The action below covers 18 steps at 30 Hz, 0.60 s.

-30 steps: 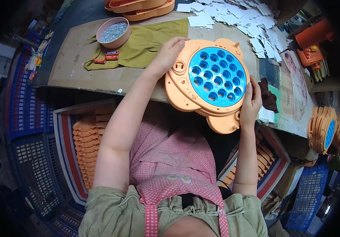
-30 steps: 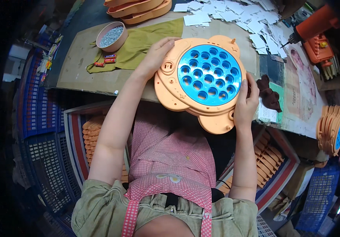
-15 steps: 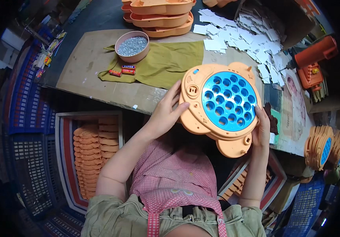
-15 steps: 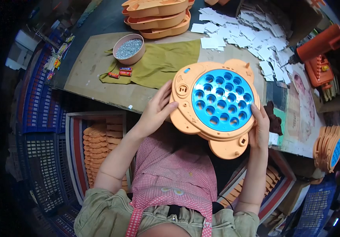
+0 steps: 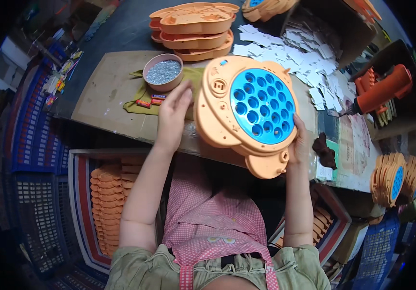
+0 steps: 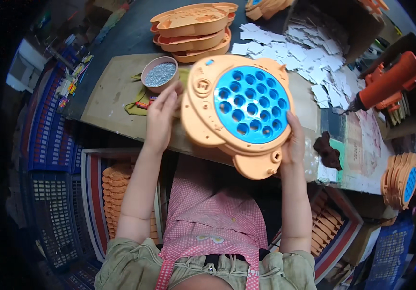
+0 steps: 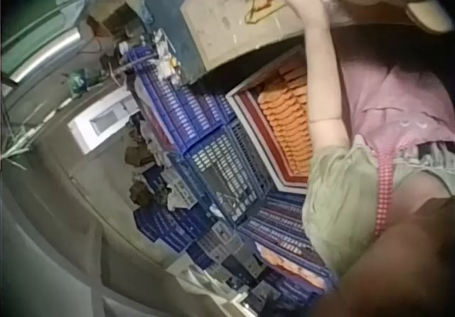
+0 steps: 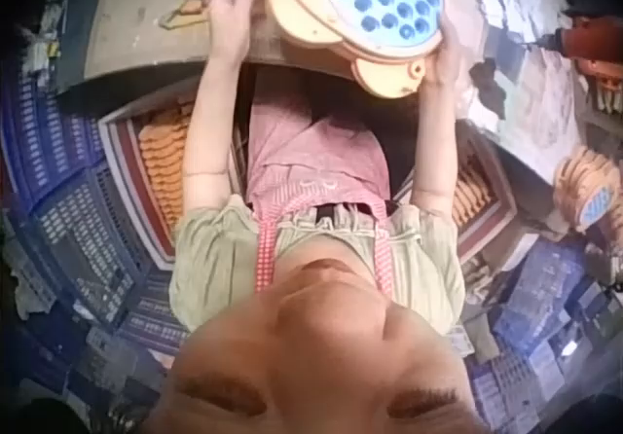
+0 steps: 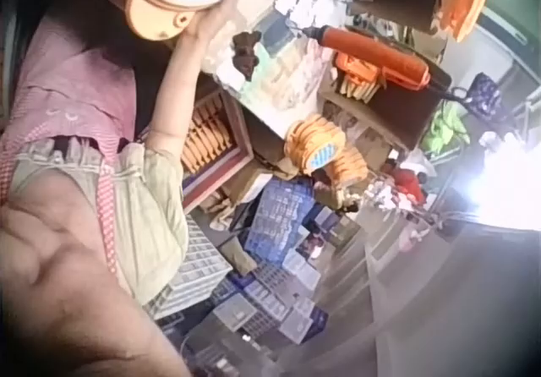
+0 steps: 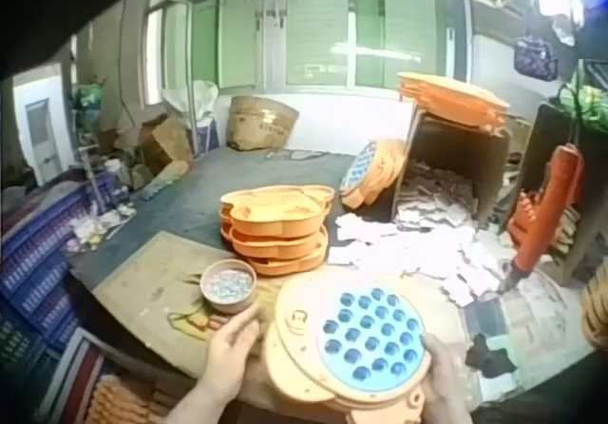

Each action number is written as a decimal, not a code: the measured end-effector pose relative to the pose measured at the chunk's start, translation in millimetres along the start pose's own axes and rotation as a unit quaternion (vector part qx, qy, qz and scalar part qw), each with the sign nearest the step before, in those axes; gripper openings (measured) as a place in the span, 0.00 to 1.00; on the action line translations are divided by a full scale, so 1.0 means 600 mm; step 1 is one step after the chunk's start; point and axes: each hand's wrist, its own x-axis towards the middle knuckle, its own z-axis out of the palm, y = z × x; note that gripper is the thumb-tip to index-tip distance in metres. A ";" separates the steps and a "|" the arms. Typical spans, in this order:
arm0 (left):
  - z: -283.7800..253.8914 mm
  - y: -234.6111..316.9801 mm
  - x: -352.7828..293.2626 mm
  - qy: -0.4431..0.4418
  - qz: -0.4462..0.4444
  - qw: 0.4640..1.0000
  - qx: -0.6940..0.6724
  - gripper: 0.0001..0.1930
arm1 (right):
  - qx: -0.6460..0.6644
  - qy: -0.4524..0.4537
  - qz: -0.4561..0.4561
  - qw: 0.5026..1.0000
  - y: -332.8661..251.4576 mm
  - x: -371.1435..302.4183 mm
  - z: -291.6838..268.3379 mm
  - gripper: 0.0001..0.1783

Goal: Assembling plastic bear-shaped toys by inserting components and applying sealant.

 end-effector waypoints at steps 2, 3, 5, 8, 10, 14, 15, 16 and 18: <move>0.009 0.012 0.019 -0.168 -0.165 0.907 -0.348 0.30 | 0.011 0.006 -0.010 1.000 0.004 -0.022 0.023 0.19; 0.003 0.008 0.027 -0.248 -0.215 0.821 -0.467 0.31 | -0.034 -0.023 -0.034 0.999 -0.001 -0.036 0.045 0.21; 0.033 0.061 0.004 -0.075 -0.186 0.936 -0.288 0.32 | -0.097 -0.032 -0.048 0.994 -0.012 -0.041 0.039 0.25; 0.055 0.130 -0.019 -0.106 -0.048 0.954 -0.275 0.35 | -0.229 -0.013 -0.138 0.963 -0.053 -0.076 0.027 0.25; 0.072 0.167 -0.028 -0.210 0.035 0.967 -0.136 0.38 | -0.294 0.010 -0.165 0.941 -0.092 -0.098 -0.009 0.22; 0.178 0.152 -0.047 -0.315 0.399 0.792 0.340 0.42 | -0.376 0.128 -0.234 0.888 -0.145 -0.105 -0.083 0.13; 0.199 0.117 -0.058 -0.348 0.422 0.755 0.361 0.44 | -0.383 0.155 -0.254 0.875 -0.156 -0.102 -0.094 0.13; 0.210 0.090 -0.068 -0.370 0.404 0.745 0.381 0.46 | -0.380 0.154 -0.254 0.876 -0.165 -0.092 -0.099 0.13; 0.220 0.049 -0.081 -0.407 0.365 0.735 0.400 0.47 | -0.512 0.155 -0.280 0.797 -0.185 -0.064 -0.104 0.12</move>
